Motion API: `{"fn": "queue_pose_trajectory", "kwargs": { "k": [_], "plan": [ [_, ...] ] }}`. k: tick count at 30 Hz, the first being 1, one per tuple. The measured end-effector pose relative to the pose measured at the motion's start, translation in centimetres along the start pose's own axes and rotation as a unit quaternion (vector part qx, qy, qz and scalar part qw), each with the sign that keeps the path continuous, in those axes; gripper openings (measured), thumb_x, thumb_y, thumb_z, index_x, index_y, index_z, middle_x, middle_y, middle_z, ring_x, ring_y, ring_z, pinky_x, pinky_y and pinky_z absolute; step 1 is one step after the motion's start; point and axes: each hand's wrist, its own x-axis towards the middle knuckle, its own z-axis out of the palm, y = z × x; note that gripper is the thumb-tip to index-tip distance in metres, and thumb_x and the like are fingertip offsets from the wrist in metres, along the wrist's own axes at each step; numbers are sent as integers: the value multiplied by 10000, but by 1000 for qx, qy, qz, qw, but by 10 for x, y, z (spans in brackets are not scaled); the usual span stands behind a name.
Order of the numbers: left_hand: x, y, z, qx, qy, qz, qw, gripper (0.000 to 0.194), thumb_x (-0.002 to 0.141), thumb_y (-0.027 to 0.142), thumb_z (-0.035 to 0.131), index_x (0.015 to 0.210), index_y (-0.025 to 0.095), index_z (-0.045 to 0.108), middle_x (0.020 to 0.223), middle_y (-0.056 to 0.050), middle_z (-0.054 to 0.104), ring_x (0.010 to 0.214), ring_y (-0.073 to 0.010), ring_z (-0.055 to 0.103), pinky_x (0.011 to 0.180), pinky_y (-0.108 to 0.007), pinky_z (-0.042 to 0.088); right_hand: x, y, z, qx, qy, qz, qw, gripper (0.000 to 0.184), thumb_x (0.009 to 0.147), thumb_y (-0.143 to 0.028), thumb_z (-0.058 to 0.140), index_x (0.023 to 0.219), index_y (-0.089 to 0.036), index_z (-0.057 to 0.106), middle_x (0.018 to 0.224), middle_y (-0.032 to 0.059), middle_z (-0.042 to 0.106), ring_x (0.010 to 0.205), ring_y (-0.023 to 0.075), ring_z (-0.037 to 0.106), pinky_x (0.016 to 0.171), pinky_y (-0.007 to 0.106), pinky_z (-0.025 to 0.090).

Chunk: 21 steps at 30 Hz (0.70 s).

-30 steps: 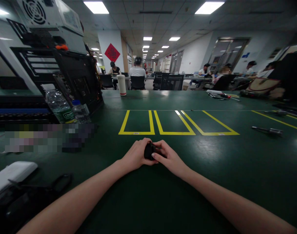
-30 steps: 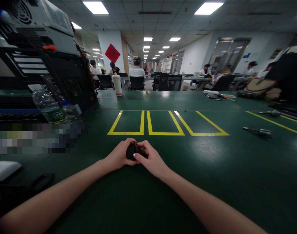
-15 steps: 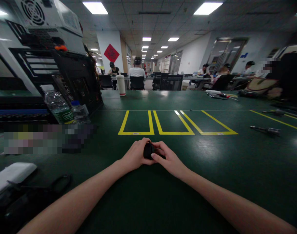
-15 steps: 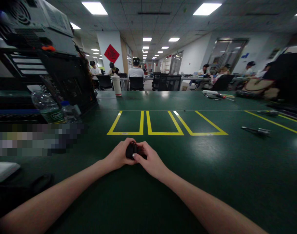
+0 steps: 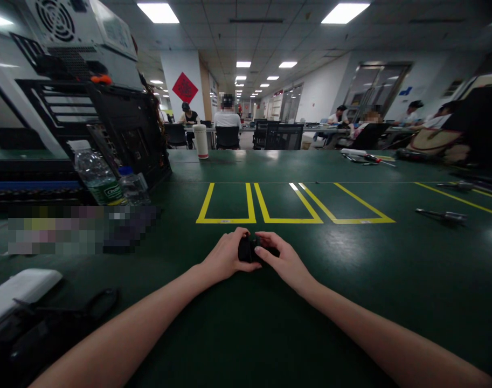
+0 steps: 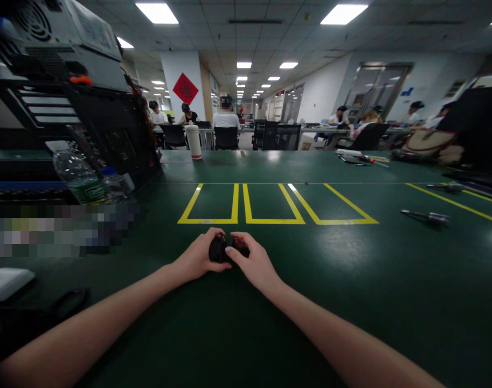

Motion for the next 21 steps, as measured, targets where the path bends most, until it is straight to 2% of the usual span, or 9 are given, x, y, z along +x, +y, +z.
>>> {"fn": "queue_pose_trajectory", "kwargs": {
  "k": [3, 6, 12, 16, 21],
  "plan": [
    [-1, 2, -2, 4, -15, 21, 1000, 571, 637, 405, 675, 1086, 208, 381, 1018, -60, 508, 890, -233, 513, 721, -356, 441, 4, -4, -2, 64, -78, 5, 995, 315, 749, -232, 564, 1057, -206, 503, 1039, 31, 571, 986, 168, 537, 879, 364, 409],
    [-2, 6, -5, 8, -21, 27, 999, 562, 640, 404, 675, 1080, 204, 389, 1018, -60, 508, 887, -231, 517, 727, -359, 441, 10, -8, -3, 96, -103, 32, 990, 241, 699, -223, 621, 923, -165, 552, 949, 31, 608, 915, 172, 578, 849, 360, 433],
    [-2, 5, -3, 20, -7, 40, 999, 542, 648, 381, 675, 1071, 201, 389, 1015, -55, 509, 894, -225, 522, 752, -364, 437, 10, -13, -3, 103, -94, 70, 988, 246, 711, -240, 609, 944, -172, 568, 953, 38, 617, 887, 180, 585, 808, 360, 449],
    [0, -2, 5, 33, 21, 40, 998, 579, 613, 373, 702, 1068, 207, 384, 1011, -49, 514, 891, -228, 520, 746, -363, 434, 7, -16, -4, 86, -98, 64, 989, 237, 787, -297, 514, 982, -178, 580, 963, 46, 614, 918, 186, 565, 828, 368, 430],
    [1, -3, 7, 32, 24, 42, 998, 566, 617, 377, 696, 1060, 214, 384, 993, -41, 523, 876, -223, 527, 740, -358, 429, 6, -12, -4, 90, -93, 52, 990, 242, 790, -256, 516, 1022, -197, 548, 1007, 40, 592, 962, 180, 547, 849, 361, 429]
  ]
}}
